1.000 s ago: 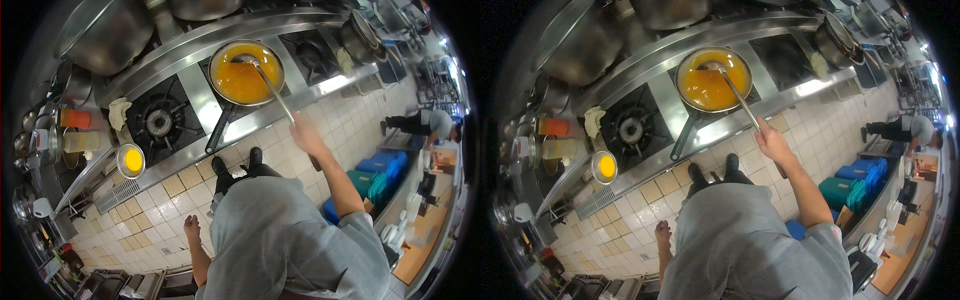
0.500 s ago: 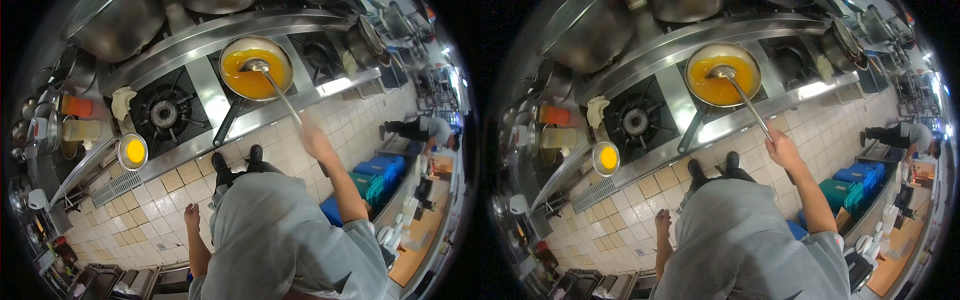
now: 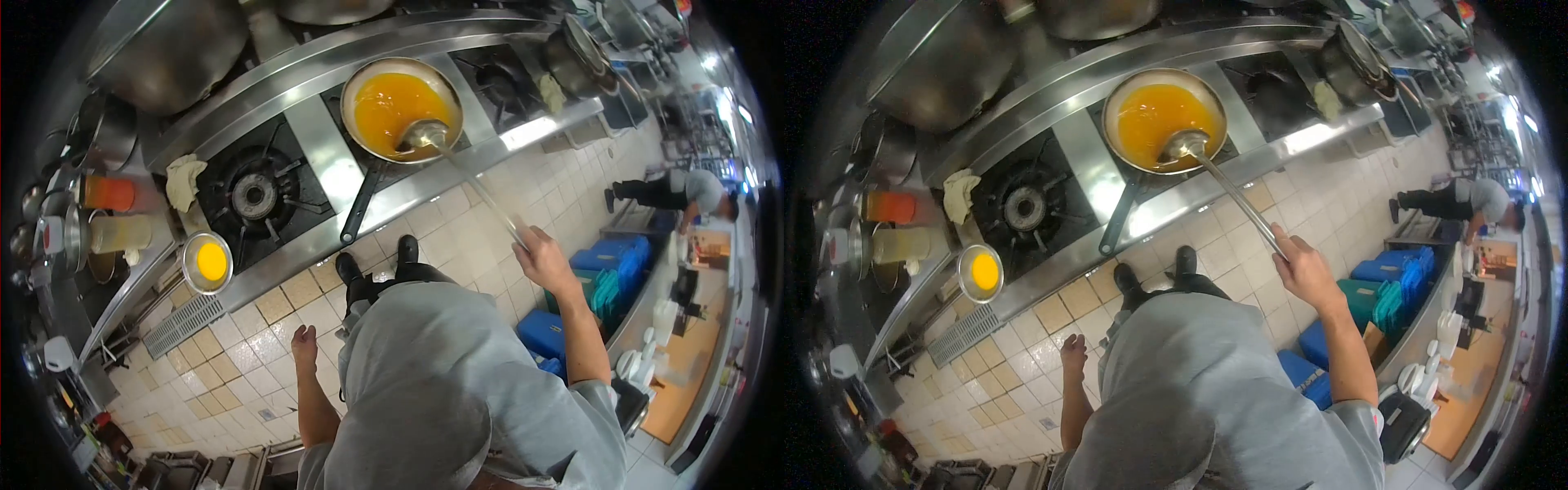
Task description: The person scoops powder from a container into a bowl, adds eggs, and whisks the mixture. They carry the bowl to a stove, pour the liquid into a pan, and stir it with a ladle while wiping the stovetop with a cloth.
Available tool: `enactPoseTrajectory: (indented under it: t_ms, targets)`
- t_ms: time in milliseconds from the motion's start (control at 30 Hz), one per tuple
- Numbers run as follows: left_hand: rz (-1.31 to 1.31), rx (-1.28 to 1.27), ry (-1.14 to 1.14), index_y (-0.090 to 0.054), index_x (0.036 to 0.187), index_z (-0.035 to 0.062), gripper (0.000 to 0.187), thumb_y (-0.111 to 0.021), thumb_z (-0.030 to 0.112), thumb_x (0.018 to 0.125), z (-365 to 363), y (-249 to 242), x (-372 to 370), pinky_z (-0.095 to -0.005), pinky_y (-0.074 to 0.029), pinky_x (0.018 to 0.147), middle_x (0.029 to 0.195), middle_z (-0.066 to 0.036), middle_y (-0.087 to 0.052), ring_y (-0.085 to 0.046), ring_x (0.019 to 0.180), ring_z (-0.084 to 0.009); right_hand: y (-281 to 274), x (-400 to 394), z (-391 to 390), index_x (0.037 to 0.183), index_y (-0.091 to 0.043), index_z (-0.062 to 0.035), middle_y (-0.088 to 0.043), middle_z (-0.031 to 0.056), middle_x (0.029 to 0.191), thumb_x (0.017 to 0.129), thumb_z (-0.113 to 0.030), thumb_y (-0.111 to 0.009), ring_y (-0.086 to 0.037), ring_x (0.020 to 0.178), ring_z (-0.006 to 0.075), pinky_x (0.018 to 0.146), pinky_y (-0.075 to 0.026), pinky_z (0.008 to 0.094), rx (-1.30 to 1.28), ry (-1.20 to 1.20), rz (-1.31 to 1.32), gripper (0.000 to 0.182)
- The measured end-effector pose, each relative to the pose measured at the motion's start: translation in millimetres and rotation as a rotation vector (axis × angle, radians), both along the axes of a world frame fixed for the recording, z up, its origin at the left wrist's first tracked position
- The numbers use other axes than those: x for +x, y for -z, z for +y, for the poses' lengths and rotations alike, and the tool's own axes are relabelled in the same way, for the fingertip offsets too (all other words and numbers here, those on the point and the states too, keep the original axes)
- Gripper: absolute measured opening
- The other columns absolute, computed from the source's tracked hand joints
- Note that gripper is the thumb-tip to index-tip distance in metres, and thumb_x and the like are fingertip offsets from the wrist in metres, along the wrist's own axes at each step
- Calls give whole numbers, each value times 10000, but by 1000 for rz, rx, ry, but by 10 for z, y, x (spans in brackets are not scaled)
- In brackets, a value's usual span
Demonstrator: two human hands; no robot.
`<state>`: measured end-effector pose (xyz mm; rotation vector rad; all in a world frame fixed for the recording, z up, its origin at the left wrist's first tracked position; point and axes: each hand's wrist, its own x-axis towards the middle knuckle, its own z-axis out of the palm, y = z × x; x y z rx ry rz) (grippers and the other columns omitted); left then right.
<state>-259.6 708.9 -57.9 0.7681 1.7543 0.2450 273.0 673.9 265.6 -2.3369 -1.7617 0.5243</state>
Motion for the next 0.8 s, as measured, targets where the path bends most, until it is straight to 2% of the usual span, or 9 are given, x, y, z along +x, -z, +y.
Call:
enactPoseTrajectory:
  t_ms: [133, 200, 367, 800]
  targets:
    - [-8, -10, -14, -528, 1363, -56, 601, -708, 313, 924, 15, 105, -102, -261, -416, 573, 818, -20, -623, -519, 663, -90, -330, -9, -21, 1416, -505, -61, -621, 176, 879, 882, -80, -646, -629, 747, 375, 677, -509, 459, 7, -4, -21, 553]
    - [8, 0, 19, -527, 1361, -60, 602, -708, 312, 924, 24, 105, -123, -264, -412, 550, 802, -16, -620, -516, 641, -89, -510, -12, -2, 1422, -501, -63, -621, 183, 877, 877, -83, -651, -631, 756, 383, 681, -506, 468, -94, 42, 2, 565]
    - [-8, -8, -13, -524, 1362, -52, 602, -713, 313, 922, 48, 131, -121, -257, -406, 521, 799, -18, -620, -511, 607, -89, -524, 133, -46, 1423, -500, -66, -625, 191, 879, 871, -87, -657, -633, 771, 396, 693, -505, 476, -112, 19, -54, 574]
    - [-10, 6, -147, -493, 1379, -49, 618, -719, 297, 920, -166, -116, -221, -238, -410, 507, 814, -11, -589, -506, 643, -75, 311, 338, 355, 1424, -478, -87, -644, 214, 954, 868, -75, -629, -647, 857, 404, 751, -528, 480, 67, -23, -46, 576]
